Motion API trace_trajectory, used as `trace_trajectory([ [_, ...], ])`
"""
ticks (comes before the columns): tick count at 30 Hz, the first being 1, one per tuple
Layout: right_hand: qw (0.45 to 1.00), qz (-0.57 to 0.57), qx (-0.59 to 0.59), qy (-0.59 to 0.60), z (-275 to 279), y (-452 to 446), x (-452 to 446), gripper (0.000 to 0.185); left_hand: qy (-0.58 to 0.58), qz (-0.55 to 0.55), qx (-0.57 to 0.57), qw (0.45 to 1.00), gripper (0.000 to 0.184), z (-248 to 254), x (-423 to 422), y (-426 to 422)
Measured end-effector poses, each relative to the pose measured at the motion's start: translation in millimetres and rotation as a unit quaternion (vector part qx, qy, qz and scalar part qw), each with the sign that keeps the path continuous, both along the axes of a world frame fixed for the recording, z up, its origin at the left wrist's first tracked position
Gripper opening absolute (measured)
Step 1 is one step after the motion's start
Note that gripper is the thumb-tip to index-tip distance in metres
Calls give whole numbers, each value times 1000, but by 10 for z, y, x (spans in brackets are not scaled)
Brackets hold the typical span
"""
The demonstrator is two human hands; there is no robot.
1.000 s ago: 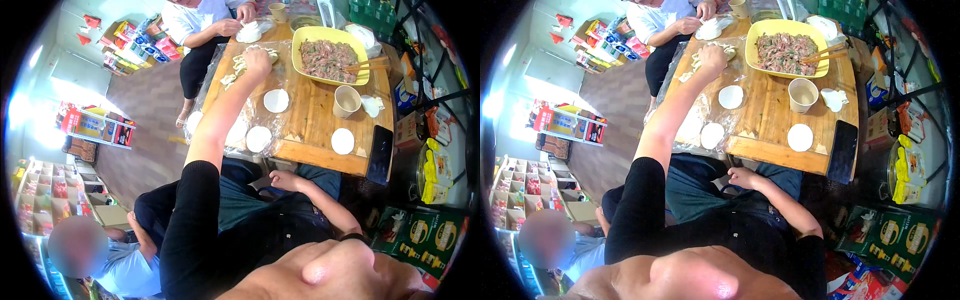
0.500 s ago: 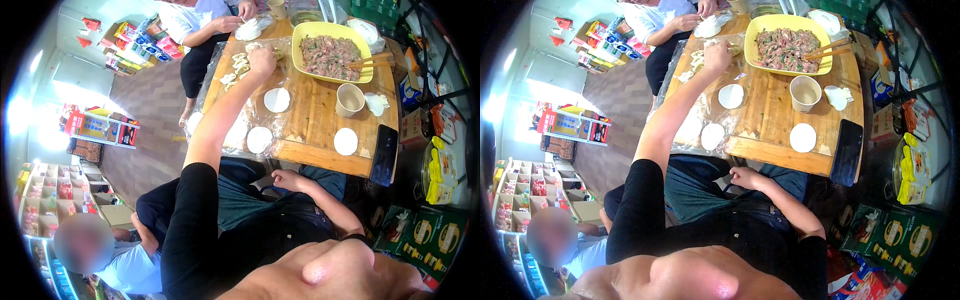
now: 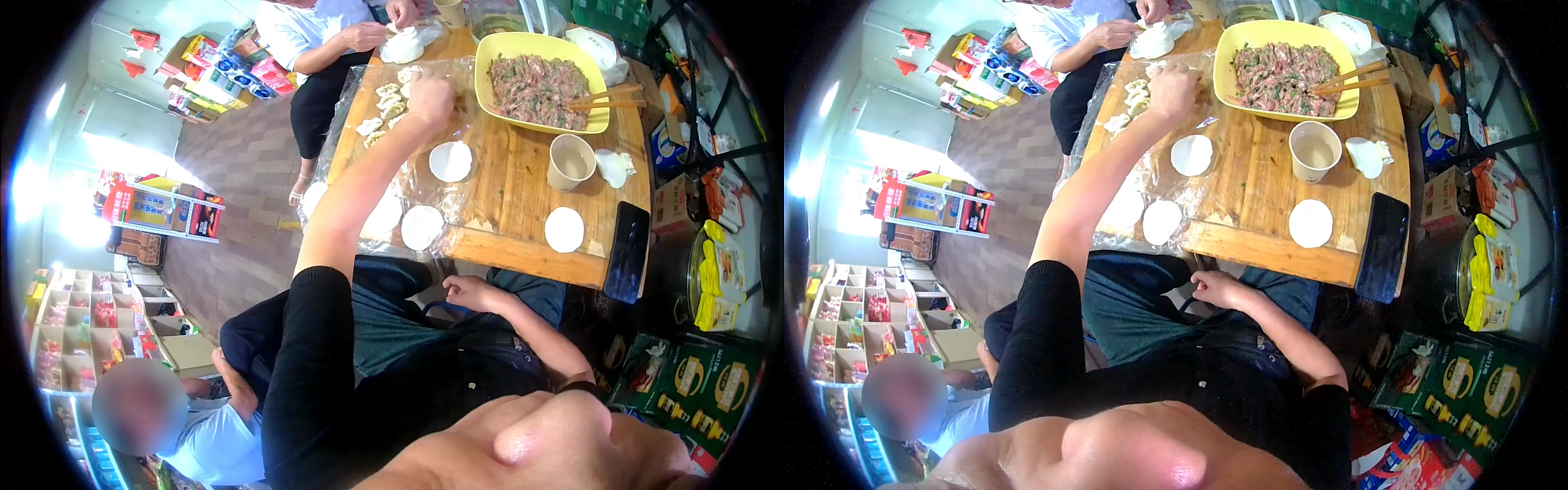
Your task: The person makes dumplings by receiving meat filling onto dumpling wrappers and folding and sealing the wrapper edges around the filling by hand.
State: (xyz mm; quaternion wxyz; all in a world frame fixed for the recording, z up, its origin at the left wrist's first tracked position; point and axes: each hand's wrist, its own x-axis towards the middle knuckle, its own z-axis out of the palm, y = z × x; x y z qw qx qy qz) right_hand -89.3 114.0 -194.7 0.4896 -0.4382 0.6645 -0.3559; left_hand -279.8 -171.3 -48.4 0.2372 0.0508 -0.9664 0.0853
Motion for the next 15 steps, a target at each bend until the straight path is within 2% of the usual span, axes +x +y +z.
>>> trace_trajectory([
  [2, 1000, 1, -2, 3, 14, -4, 4, 41, -59, -3, -40, 997, 15, 23, 43, 79],
  [5, 1000, 3, -4, 3, 15, -1, -3, 41, -43, 4, 22, 999, 18, -79, -4, 75],
  [12, 1000, -1, 15, -4, 130, 17, -25, 42, -38, 12, 63, 997, 22, -93, -37, 94],
  [15, 1000, 4, 8, 2, 79, 24, -22, 41, -10, 17, 75, 997, 17, -105, -28, 101],
])
